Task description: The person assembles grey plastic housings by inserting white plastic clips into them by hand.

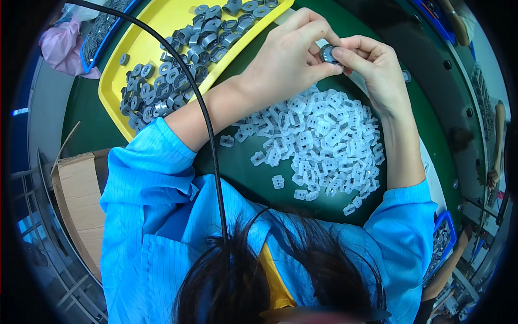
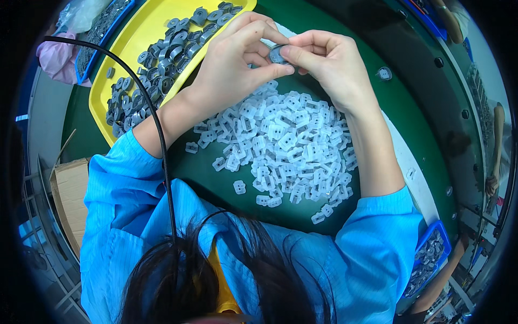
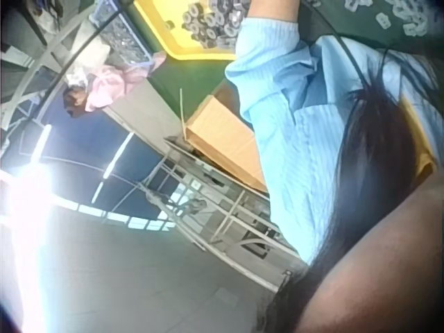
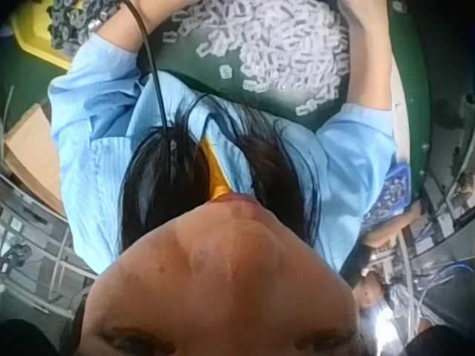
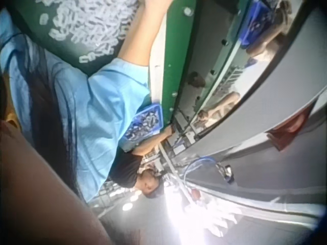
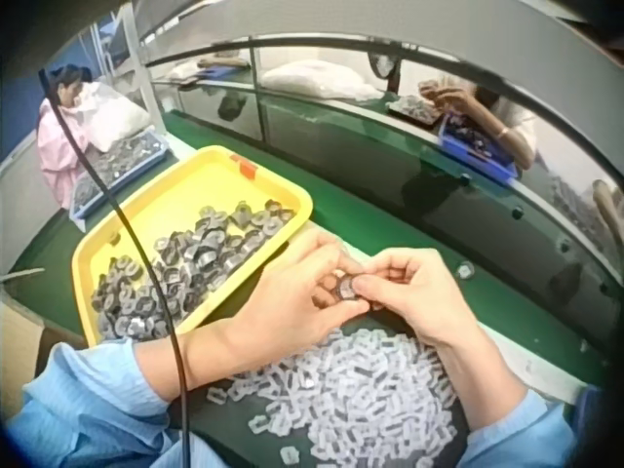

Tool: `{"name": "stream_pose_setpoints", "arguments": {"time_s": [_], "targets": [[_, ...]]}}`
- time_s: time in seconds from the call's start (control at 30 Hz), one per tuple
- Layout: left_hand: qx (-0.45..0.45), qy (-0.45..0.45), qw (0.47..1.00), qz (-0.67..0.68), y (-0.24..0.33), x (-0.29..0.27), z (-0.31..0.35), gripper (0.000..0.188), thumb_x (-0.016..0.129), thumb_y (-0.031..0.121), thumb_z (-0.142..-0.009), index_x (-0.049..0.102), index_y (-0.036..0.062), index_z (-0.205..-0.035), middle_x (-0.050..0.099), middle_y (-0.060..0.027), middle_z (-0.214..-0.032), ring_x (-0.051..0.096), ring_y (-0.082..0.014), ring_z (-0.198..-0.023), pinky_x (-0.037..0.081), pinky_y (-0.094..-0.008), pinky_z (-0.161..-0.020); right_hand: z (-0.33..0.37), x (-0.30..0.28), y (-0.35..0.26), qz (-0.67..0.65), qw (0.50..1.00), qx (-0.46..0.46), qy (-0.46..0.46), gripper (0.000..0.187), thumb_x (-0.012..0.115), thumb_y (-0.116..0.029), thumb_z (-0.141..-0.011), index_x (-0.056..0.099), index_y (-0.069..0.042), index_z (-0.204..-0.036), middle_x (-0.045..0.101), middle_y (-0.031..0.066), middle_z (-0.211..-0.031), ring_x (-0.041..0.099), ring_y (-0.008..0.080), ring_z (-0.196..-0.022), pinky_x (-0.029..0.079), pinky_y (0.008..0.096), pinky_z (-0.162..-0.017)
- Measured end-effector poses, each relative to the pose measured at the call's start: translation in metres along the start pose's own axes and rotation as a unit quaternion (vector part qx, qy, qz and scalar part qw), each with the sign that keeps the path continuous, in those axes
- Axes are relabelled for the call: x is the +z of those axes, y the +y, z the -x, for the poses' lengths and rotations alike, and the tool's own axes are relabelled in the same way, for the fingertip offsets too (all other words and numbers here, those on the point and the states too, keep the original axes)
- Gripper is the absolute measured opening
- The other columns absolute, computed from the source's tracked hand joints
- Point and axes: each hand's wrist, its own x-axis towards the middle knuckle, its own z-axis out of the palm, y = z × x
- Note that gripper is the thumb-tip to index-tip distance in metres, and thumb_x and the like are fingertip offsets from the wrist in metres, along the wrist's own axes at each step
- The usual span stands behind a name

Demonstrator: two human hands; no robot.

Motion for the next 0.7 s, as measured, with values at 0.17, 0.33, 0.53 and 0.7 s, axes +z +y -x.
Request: {"name": "stream_pose_setpoints", "arguments": {"time_s": [0.17, 0.33, 0.53, 0.7], "targets": [[0.075, -0.090, 0.993, 0.008, -0.003, -0.016, -0.013, 0.029, 0.078, 0.006, -0.071, 0.066, 0.0020, -0.098, 0.059, -0.0052, -0.096, 0.061, -0.0106, -0.071, 0.051, -0.0231, -0.063, 0.004, -0.010, -0.010, -0.024, 0.996, 0.060, -0.054, 0.015, 0.071, -0.006, -0.078, 0.064, -0.002, -0.091, 0.064, 0.0024, -0.076, 0.057, 0.0052, -0.065, 0.044, 0.0177, -0.060], [0.155, -0.091, 0.984, -0.011, -0.011, -0.015, -0.013, 0.033, 0.080, 0.006, -0.069, 0.069, 0.0059, -0.100, 0.059, -0.0037, -0.093, 0.056, -0.0112, -0.070, 0.050, -0.0247, -0.063, 0.008, 0.004, -0.015, 0.099, 0.995, 0.018, -0.025, 0.014, 0.069, -0.004, -0.074, 0.063, -0.002, -0.086, 0.060, 0.0006, -0.071, 0.056, 0.0046, -0.068, 0.043, 0.0172, -0.062], [0.159, 0.025, 0.986, 0.029, 0.004, -0.006, -0.009, 0.033, 0.079, 0.004, -0.070, 0.067, 0.0023, -0.100, 0.058, -0.0043, -0.091, 0.060, -0.0119, -0.076, 0.052, -0.0232, -0.066, 0.007, 0.005, -0.019, -0.109, 0.993, -0.021, -0.031, 0.016, 0.063, -0.005, -0.080, 0.060, -0.001, -0.095, 0.062, 0.0027, -0.083, 0.058, 0.0075, -0.073, 0.047, 0.0203, -0.070], [0.035, -0.047, 0.998, -0.013, -0.010, -0.022, -0.025, 0.040, 0.072, 0.013, -0.081, 0.058, 0.0022, -0.117, 0.062, -0.0071, -0.098, 0.062, -0.0139, -0.086, 0.051, -0.0268, -0.079, -0.007, -0.033, 0.006, -0.233, 0.971, 0.013, -0.043, 0.020, 0.063, -0.007, -0.081, 0.059, -0.002, -0.100, 0.062, 0.0048, -0.088, 0.055, 0.0104, -0.076, 0.046, 0.0230, -0.073]]}}
